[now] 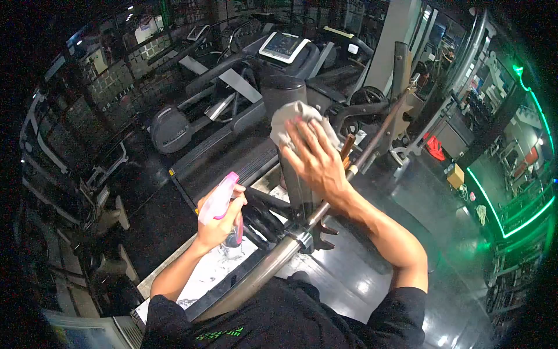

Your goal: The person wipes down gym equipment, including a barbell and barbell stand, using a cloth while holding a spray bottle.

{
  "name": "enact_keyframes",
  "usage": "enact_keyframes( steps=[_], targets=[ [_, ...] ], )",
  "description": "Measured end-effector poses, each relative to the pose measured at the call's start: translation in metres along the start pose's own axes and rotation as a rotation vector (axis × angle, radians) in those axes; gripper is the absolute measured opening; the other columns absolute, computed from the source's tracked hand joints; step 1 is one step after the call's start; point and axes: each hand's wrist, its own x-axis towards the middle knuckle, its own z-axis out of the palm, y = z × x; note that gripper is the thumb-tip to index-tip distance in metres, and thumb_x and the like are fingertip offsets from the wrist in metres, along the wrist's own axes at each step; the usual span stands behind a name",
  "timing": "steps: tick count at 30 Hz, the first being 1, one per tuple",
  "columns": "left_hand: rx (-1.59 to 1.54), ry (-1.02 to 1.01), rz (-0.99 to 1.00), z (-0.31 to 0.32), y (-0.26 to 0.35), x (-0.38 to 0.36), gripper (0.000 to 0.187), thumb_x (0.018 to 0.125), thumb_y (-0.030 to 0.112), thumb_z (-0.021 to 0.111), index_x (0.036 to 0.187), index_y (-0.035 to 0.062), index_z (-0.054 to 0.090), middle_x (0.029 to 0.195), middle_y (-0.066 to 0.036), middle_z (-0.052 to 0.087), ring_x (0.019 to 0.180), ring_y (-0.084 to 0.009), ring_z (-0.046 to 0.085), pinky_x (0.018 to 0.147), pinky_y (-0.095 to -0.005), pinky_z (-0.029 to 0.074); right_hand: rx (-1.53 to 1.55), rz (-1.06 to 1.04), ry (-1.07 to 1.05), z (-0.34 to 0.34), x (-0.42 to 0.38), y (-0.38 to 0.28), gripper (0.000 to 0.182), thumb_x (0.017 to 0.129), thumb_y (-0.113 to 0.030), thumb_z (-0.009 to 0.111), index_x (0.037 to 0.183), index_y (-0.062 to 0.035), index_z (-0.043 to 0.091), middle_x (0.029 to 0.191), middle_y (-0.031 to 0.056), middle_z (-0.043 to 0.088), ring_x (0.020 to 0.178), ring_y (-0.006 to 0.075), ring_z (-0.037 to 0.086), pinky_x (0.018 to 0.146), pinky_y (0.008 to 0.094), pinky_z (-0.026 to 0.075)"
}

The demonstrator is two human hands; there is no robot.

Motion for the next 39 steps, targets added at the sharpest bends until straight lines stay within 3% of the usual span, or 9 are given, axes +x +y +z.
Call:
enact_keyframes(
  steps=[3,10,13,15,19,23,30,33,39],
  targets=[
    [0.015,-0.094,-0.002,-0.003,-0.006,-0.004,0.02,0.091,-0.001,0.059,0.11,-0.0055,0.057,0.082,-0.011,0.062,0.053,-0.0084,0.056,0.049,-0.0219,0.046,0.023,-0.067,-0.152,0.0,-0.031,-0.01,0.033,0.077,-0.021,0.056,0.108,-0.012,0.061,0.139,0.0149,0.049,0.13,0.0323,0.044,0.112,0.047,0.031],
    [0.027,-0.108,-0.12,-0.002,-0.005,-0.016,0.019,0.084,0.0,0.066,0.103,-0.0015,0.064,0.079,-0.007,0.064,0.063,-0.0095,0.061,0.058,-0.0248,0.049,0.139,-0.2,-0.599,0.002,-0.1,-0.024,0.04,0.077,-0.021,0.058,0.115,-0.0099,0.059,0.133,0.0155,0.053,0.129,0.031,0.044,0.113,0.0487,0.03],
    [0.013,-0.115,-0.117,0.0,-0.003,-0.017,0.02,0.084,0.001,0.067,0.104,-0.0018,0.064,0.08,-0.007,0.065,0.063,-0.01,0.061,0.058,-0.025,0.049,0.286,-0.105,-0.537,-0.033,-0.064,-0.017,0.043,0.073,-0.017,0.06,0.116,-0.0096,0.059,0.128,0.0154,0.056,0.125,0.0314,0.048,0.111,0.0485,0.034],
    [0.011,-0.123,-0.115,0.003,0.0,-0.018,0.021,0.084,0.001,0.067,0.104,-0.002,0.064,0.081,-0.008,0.065,0.065,-0.0107,0.062,0.06,-0.0254,0.049,0.259,-0.073,-0.254,-0.048,-0.03,-0.009,0.044,0.071,-0.015,0.062,0.114,-0.0108,0.06,0.128,0.0149,0.056,0.125,0.0321,0.049,0.108,0.0475,0.038],
    [0.025,-0.168,-0.095,0.006,0.013,-0.016,0.02,0.083,0.001,0.067,0.102,-0.0029,0.064,0.083,-0.01,0.066,0.072,-0.0138,0.065,0.066,-0.027,0.051,-0.009,-0.112,-0.031,-0.059,0.024,0.028,0.039,0.073,-0.018,0.061,0.112,-0.0134,0.06,0.136,0.0144,0.05,0.129,0.0322,0.045,0.11,0.0478,0.035],
    [-0.005,-0.197,-0.11,0.012,0.022,-0.011,0.019,0.084,0.001,0.067,0.101,-0.0034,0.064,0.084,-0.011,0.067,0.075,-0.0157,0.066,0.069,-0.0279,0.051,-0.172,-0.064,-0.121,-0.033,0.011,0.025,0.034,0.081,-0.025,0.055,0.114,-0.0164,0.061,0.135,0.0188,0.049,0.131,0.0379,0.041,0.112,0.047,0.031],
    [0.055,-0.174,-0.1,0.015,0.028,-0.015,0.02,0.085,0.001,0.066,0.104,-0.0038,0.063,0.084,-0.01,0.067,0.073,-0.0136,0.064,0.067,-0.0265,0.051,-0.258,-0.285,-0.364,-0.023,-0.03,0.007,0.037,0.08,-0.027,0.052,0.113,-0.0101,0.06,0.119,0.0138,0.057,0.126,0.0313,0.046,0.115,0.0489,0.026],
    [0.041,-0.168,-0.151,0.013,0.036,-0.018,0.023,0.086,0.002,0.065,0.108,-0.0036,0.062,0.083,-0.008,0.066,0.067,-0.0102,0.062,0.06,-0.0247,0.05,-0.072,-0.401,-0.402,-0.012,-0.055,0.003,0.019,0.075,-0.019,0.059,0.093,-0.0144,0.061,0.104,0.0054,0.06,0.117,0.0258,0.053,0.11,0.041,0.036],
    [0.2,-0.101,-0.06,0.009,0.055,-0.027,0.034,0.086,0.002,0.064,0.119,-0.004,0.058,0.084,-0.007,0.065,0.061,-0.0076,0.06,0.054,-0.0236,0.049,0.723,-0.282,-0.392,-0.046,-0.025,0.052,0.034,0.067,-0.003,0.063,0.099,-0.0157,0.065,0.097,0.0054,0.064,0.105,0.0258,0.061,0.091,0.038,0.051]
  ],
)
